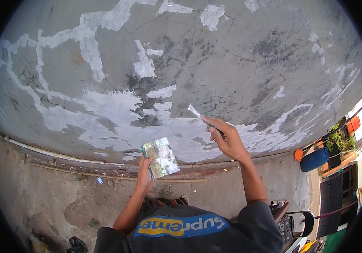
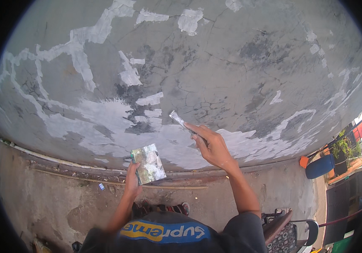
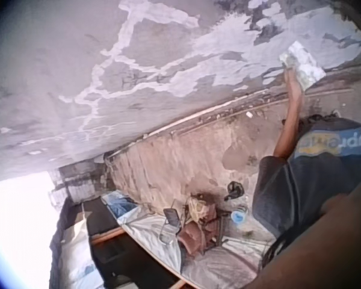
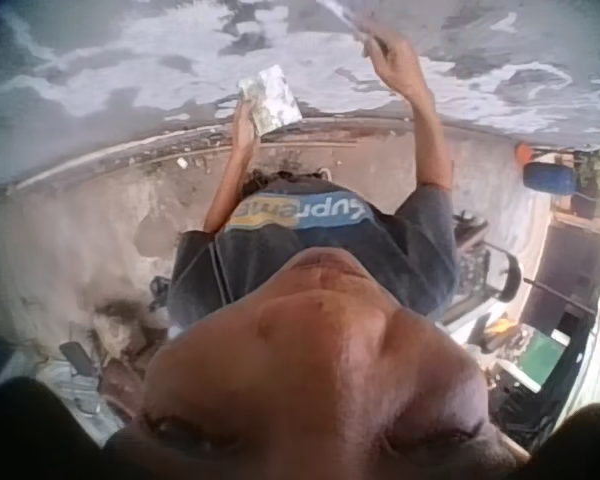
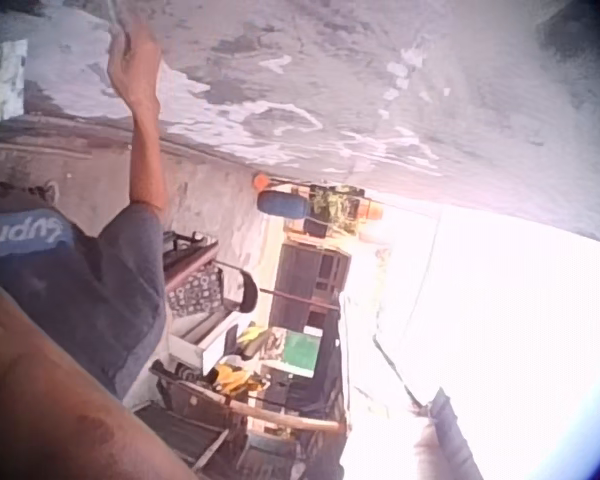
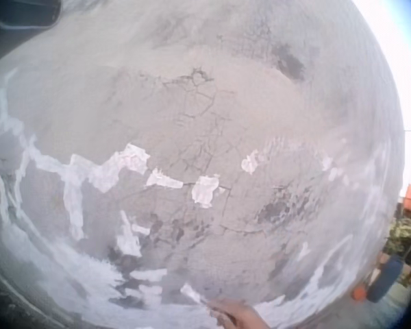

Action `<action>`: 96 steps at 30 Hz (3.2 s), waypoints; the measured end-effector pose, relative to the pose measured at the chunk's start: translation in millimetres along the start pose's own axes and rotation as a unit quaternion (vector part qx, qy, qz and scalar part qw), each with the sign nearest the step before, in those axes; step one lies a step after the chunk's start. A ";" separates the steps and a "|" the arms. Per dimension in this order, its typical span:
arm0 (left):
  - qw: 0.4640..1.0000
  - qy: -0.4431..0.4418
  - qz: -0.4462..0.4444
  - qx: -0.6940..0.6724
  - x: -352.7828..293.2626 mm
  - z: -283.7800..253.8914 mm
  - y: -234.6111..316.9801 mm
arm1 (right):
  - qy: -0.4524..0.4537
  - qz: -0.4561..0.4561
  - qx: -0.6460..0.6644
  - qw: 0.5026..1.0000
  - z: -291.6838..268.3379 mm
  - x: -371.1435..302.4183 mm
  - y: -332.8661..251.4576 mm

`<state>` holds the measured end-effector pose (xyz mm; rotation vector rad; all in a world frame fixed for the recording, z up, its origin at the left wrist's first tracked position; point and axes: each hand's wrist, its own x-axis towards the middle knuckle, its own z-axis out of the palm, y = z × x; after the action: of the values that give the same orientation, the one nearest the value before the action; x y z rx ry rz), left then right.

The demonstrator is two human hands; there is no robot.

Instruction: The person uses a putty knife to apply white plaster to a cracked concrete wall, repeatedly scooping material from a small container and smoothing it onto the surface.

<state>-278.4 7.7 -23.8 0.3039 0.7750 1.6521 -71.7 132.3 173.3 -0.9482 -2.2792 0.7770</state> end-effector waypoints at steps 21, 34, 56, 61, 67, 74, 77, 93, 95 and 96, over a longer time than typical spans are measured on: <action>0.983 -0.064 -0.097 -0.141 -97.1 86.9 7.4 | 0.061 -0.211 0.024 0.975 37.5 -138.2 31.2; 0.976 -0.021 -0.134 -0.172 -156.0 132.8 -23.6 | -0.069 -0.204 -0.139 0.966 -34.0 -243.1 57.8; 0.965 -0.076 -0.157 -0.196 -189.5 135.7 -29.0 | -0.225 0.180 0.463 0.838 -22.6 -277.1 58.7; 0.986 -0.113 -0.098 -0.078 -184.6 125.6 -33.5 | -0.030 0.096 0.405 0.909 -41.4 -275.1 40.7; 0.991 -0.108 -0.070 -0.027 -186.5 130.0 -43.2 | -0.001 0.057 0.305 0.951 -57.4 -268.8 23.3; 0.994 -0.089 -0.058 -0.006 -181.5 132.2 -45.6 | 0.005 0.065 0.283 0.957 -60.2 -269.7 24.0; 0.997 -0.058 -0.007 0.052 -180.5 139.0 -44.2 | -0.004 -0.070 0.089 0.994 -73.4 -261.6 24.3; 0.986 -0.087 -0.099 0.104 -166.0 132.3 -54.8 | -0.214 0.093 0.167 0.958 -117.0 -246.0 33.5; 0.984 -0.092 -0.108 0.106 -166.9 134.9 -52.6 | -0.215 0.084 0.160 0.960 -117.8 -244.3 33.9; 0.985 -0.089 -0.103 0.108 -166.5 135.1 -52.7 | -0.216 0.077 0.156 0.961 -118.3 -243.0 34.2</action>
<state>-117.9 -104.0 78.8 0.5008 0.8212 1.3296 168.5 3.9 167.8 -0.8770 -2.3508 1.4877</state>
